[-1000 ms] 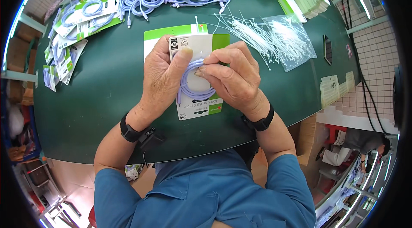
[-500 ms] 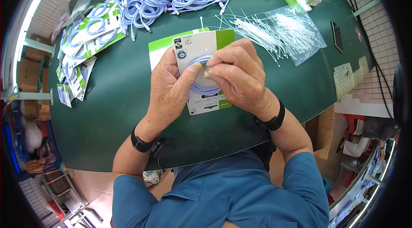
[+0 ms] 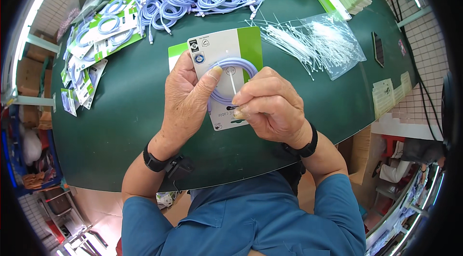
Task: Assemble and package USB cables into cardboard retail boxes using cable ties.
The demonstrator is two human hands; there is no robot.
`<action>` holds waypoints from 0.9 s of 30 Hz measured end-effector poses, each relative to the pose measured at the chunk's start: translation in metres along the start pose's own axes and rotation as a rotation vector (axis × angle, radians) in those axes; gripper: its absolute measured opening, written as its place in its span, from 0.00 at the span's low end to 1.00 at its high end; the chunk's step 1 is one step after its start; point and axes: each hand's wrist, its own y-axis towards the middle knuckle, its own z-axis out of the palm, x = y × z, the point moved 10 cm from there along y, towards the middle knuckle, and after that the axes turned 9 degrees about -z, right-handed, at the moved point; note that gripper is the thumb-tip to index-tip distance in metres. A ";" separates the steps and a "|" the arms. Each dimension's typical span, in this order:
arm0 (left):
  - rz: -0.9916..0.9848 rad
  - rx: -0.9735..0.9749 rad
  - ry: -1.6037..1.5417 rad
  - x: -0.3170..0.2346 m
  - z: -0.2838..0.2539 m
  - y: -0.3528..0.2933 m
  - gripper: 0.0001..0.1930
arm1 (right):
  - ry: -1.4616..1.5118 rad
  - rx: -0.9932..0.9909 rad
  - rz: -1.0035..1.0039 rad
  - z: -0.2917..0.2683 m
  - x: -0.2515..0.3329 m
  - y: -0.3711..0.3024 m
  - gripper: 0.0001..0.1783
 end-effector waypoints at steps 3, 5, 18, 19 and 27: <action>0.002 0.003 0.005 0.000 0.000 0.000 0.18 | 0.053 -0.014 0.010 0.000 -0.001 0.000 0.11; 0.003 0.003 -0.016 0.001 0.000 0.000 0.18 | 0.081 -0.016 0.014 0.000 -0.001 0.000 0.11; 0.022 -0.006 -0.048 0.002 -0.001 0.000 0.17 | 0.175 -0.033 0.061 0.003 -0.003 -0.004 0.11; 0.024 -0.007 -0.052 0.003 -0.001 0.000 0.17 | 0.178 -0.042 0.085 0.004 -0.005 -0.005 0.12; 0.008 -0.003 0.006 0.008 -0.001 0.000 0.16 | -0.021 0.090 0.011 0.021 -0.005 -0.008 0.14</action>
